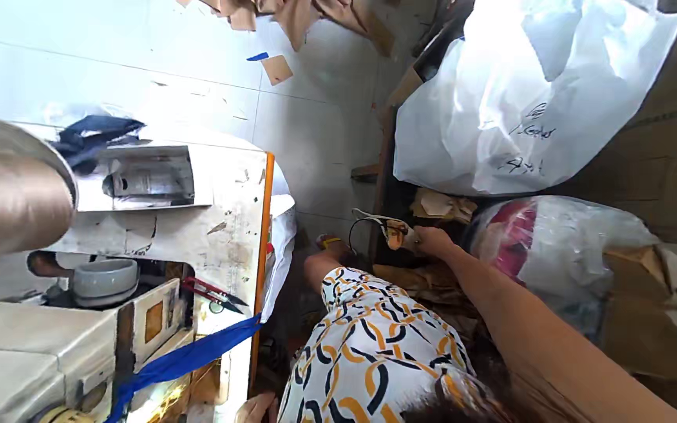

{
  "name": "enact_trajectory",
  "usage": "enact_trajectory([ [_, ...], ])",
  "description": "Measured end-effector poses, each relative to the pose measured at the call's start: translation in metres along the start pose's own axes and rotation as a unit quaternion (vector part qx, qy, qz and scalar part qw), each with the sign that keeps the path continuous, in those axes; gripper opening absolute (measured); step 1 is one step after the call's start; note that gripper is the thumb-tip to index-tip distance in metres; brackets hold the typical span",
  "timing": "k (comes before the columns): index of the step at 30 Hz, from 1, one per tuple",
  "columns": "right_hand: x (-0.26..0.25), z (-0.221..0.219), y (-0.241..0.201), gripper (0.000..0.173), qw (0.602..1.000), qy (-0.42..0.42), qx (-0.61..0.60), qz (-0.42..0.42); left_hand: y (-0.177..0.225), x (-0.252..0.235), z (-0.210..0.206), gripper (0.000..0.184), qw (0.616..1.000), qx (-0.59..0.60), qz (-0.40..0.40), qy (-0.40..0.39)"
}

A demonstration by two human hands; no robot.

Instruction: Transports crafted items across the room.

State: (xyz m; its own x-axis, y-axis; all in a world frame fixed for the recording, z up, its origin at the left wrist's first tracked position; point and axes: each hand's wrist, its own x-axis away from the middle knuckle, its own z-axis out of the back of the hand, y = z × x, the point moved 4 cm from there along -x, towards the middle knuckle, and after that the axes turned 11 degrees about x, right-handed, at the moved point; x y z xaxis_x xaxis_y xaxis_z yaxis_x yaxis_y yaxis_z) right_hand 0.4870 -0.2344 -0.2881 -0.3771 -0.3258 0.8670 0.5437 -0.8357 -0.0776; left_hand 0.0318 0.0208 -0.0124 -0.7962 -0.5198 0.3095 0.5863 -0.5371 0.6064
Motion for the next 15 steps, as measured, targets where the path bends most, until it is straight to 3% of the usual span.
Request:
enact_trajectory([
  [4, 0.011, 0.023, -0.003, 0.042, 0.996, 0.020, -0.065, 0.065, 0.043, -0.061, 0.014, 0.017, 0.988, 0.108, -0.056, 0.099],
  [9, 0.060, 0.104, -0.044, 0.045, 0.985, 0.034, -0.056, 0.161, 0.094, -0.152, 0.029, 0.023, 0.978, 0.107, -0.175, 0.041],
  [12, 0.101, 0.162, -0.079, 0.043, 0.975, 0.027, -0.037, 0.215, 0.137, -0.203, 0.039, 0.029, 0.978, 0.103, -0.181, -0.022],
  [15, 0.144, 0.206, -0.108, 0.044, 0.960, 0.034, -0.021, 0.279, 0.169, -0.246, 0.039, 0.045, 0.978, 0.085, -0.184, -0.057],
])
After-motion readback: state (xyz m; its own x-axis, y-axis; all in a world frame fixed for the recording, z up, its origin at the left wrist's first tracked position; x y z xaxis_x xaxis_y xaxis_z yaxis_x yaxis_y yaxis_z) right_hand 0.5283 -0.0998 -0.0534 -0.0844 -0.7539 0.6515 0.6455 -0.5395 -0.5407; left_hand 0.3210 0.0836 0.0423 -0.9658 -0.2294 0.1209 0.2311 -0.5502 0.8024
